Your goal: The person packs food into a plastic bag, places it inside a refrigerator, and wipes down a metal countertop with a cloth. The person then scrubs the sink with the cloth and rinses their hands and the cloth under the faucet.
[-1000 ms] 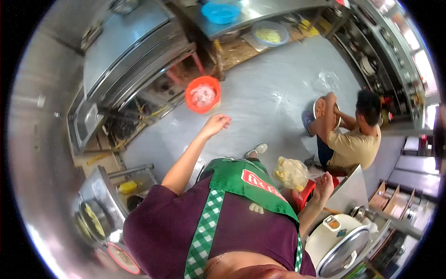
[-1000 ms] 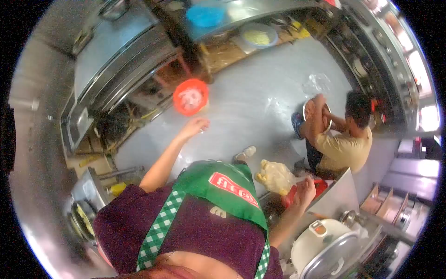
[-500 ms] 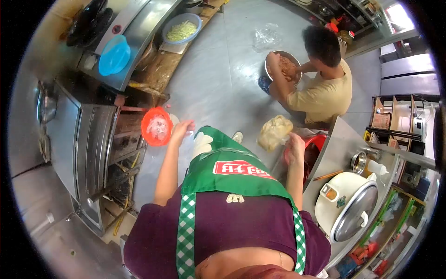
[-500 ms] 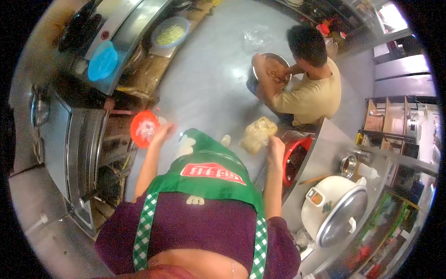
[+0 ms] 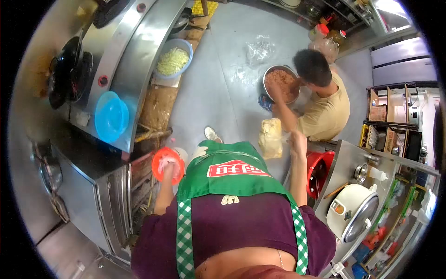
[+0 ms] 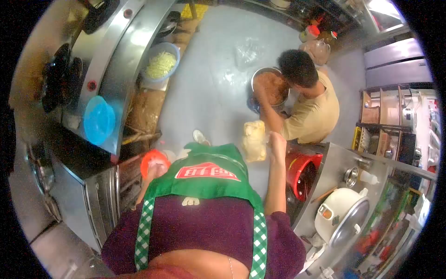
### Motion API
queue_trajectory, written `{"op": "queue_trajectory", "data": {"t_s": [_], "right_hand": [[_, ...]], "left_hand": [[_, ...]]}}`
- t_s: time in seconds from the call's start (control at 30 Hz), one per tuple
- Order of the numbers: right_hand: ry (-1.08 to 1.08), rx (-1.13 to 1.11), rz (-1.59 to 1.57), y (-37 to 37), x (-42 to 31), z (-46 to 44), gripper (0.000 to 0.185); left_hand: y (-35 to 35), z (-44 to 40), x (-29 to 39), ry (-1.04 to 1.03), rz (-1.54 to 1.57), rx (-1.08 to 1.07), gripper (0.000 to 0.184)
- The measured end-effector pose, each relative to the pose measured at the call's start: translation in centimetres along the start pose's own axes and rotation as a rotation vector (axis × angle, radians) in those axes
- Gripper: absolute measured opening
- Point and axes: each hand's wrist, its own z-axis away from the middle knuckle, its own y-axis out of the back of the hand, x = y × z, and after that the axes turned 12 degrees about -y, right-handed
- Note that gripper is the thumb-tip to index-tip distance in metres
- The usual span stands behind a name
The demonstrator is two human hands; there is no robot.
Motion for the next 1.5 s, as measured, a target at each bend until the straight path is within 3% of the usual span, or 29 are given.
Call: {"op": "queue_trajectory", "data": {"t_s": [0.07,0.13,0.17,0.2,0.27,0.33,0.47,0.63,0.7,0.77,0.87,0.97,1.03,1.17,1.33,1.5], "right_hand": [[0.019,-0.068,-0.050,-0.6,-2.1,-1.3,0.015],[0.068,-0.138,-0.158,-3.9,-3.5,-1.5,0.016],[0.073,-0.141,-0.148,-5.5,-4.4,-1.5,0.017],[0.077,-0.146,-0.136,-7.1,-5.4,-1.4,0.017],[0.087,-0.193,-0.106,-7.4,-7.1,-2.3,0.019],[0.117,-0.263,-0.107,-10.1,-9.7,-3.0,0.016],[0.140,-0.355,-0.189,-15.8,-14.3,-6.9,0.017],[0.147,-0.385,-0.209,-17.3,-20.6,-11.9,0.018],[0.121,-0.376,-0.164,-17.5,-23.4,-13.8,0.017],[0.102,-0.338,-0.066,-20.8,-25.5,-15.8,0.018],[0.137,-0.288,-0.041,-21.1,-28.2,-18.1,0.015],[0.156,-0.226,0.002,-22.3,-32.1,-21.4,0.013],[0.154,-0.194,-0.058,-22.9,-33.5,-23.7,0.012],[0.161,-0.179,-0.210,-23.7,-36.2,-28.8,0.013],[0.168,-0.072,-0.296,-25.5,-38.6,-36.3,0.012],[-0.068,0.064,-0.461,-28.3,-39.2,-46.2,0.011]], "left_hand": [[1.5,-2.7,8.2,-0.054,0.076,0.111,0.015],[4.3,-9.7,13.9,-0.176,0.375,0.103,0.014],[4.7,-11.7,18.3,-0.201,0.393,0.203,0.021],[5.4,-11.7,23.7,-0.248,0.355,0.141,0.018],[3.0,-10.4,30.1,-0.512,0.286,0.186,0.018],[1.3,-13.7,36.7,-0.525,0.396,0.079,0.022],[-2.5,-13.0,47.8,-0.584,0.205,-0.166,0.024],[-4.3,-15.7,50.7,-0.515,-0.029,-0.163,0.021],[-3.3,-22.7,48.3,-0.352,0.148,-0.184,0.019],[-1.8,-22.2,49.3,-0.186,0.325,0.000,0.019],[-1.8,-30.1,44.0,-0.128,0.444,-0.017,0.020],[-2.9,-31.7,47.4,-0.111,0.434,-0.013,0.021],[-3.6,-26.5,53.5,-0.127,0.354,-0.010,0.021],[-4.7,-30.0,61.6,-0.134,0.335,-0.093,0.022],[-5.2,-35.5,76.1,-0.244,0.380,-0.177,0.023],[-4.5,-46.5,92.1,-0.258,0.337,-0.249,0.023]]}}
